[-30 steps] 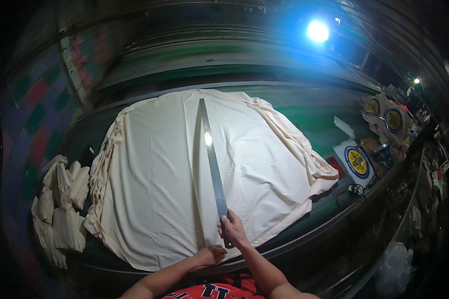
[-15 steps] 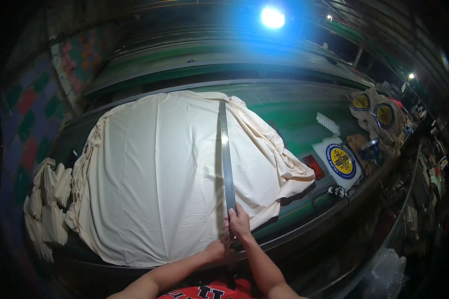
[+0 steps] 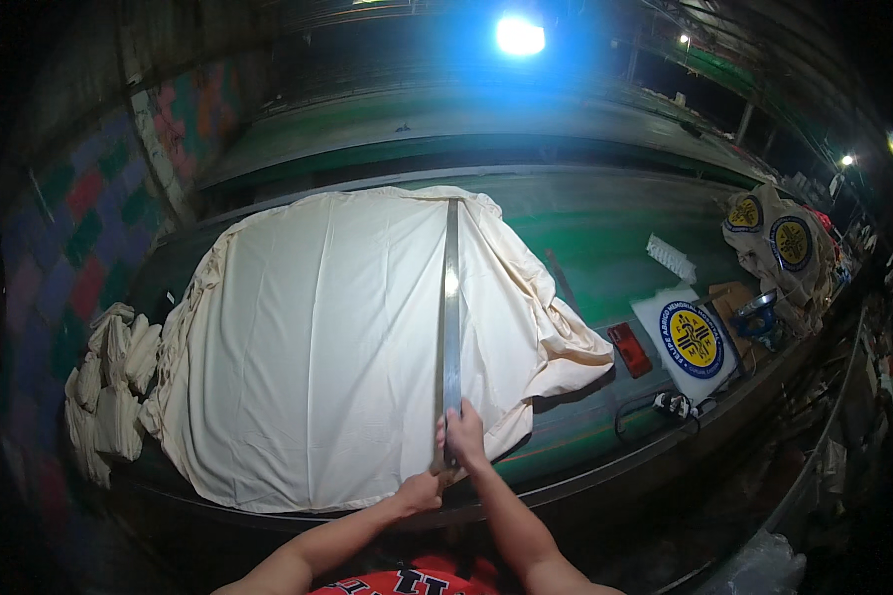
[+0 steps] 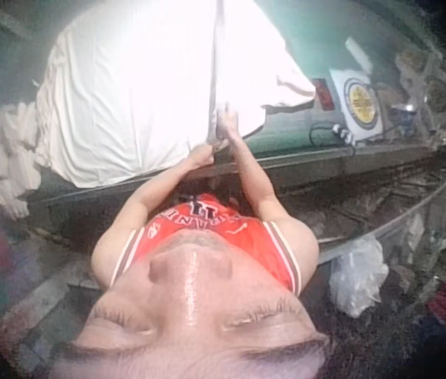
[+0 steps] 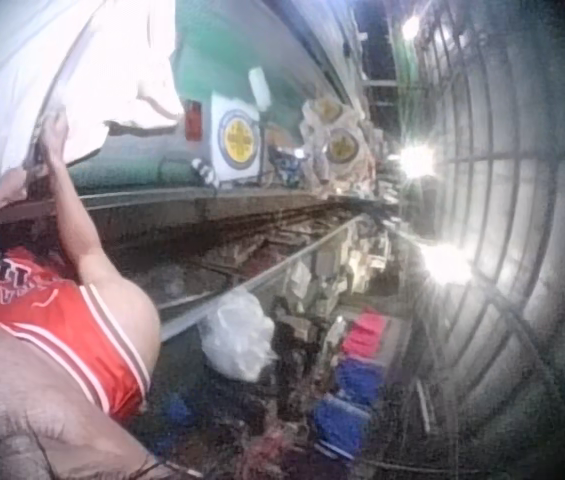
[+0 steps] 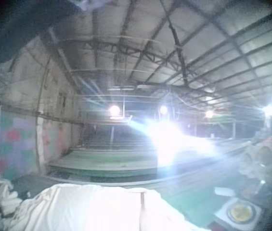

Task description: The person unfolds a large off-white fabric on a green worktable, aligns it, and uses a long metal straightedge to guide a cutting tool along the fabric's length. The person repeatedly repositions the straightedge and continues cutting across the fabric surface.

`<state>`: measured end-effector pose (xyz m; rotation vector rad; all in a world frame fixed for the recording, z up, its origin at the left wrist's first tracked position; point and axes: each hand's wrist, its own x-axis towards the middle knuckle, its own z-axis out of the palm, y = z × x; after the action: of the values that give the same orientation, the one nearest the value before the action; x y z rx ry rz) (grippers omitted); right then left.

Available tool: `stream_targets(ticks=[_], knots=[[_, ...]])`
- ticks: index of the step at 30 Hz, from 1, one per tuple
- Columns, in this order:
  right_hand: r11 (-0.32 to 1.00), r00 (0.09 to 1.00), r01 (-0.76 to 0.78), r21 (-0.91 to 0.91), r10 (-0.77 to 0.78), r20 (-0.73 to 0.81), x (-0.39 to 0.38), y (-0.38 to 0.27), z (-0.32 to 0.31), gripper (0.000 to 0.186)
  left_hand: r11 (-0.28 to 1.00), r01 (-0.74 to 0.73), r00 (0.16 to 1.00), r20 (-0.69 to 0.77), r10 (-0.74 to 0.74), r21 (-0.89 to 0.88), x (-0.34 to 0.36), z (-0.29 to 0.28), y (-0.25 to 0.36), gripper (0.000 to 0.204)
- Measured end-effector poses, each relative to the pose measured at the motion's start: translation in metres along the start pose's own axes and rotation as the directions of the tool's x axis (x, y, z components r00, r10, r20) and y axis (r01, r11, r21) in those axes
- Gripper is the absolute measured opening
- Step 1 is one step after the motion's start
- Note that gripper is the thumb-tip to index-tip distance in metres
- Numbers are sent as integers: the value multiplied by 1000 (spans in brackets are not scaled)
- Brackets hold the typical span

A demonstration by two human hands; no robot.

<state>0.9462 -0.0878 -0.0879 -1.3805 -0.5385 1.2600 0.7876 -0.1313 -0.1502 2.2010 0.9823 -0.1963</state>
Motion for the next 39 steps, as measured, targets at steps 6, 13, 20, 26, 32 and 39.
stream_targets(ticks=[6,13,20,26,32,39], knots=[[981,994,96,-166,-85,73,-40,7,-9,21,924,-380,760,-555,337,40,15,8,18,43],[936,987,158,-314,-160,19,10,-8,-6,17,968,-247,969,-18,248,36,40,26,10,39],[995,997,79,-60,-77,28,80,-31,-3,24,956,-291,947,136,292,-24,30,23,19,41],[960,997,67,-272,-74,-14,65,-25,18,23,894,-432,891,95,443,-117,24,14,17,38],[823,986,137,-552,-164,-1,8,6,16,33,915,-399,893,204,402,-55,68,62,-2,39],[527,935,197,-827,-355,-4,65,22,6,23,912,-409,861,316,398,-34,76,61,11,39]])
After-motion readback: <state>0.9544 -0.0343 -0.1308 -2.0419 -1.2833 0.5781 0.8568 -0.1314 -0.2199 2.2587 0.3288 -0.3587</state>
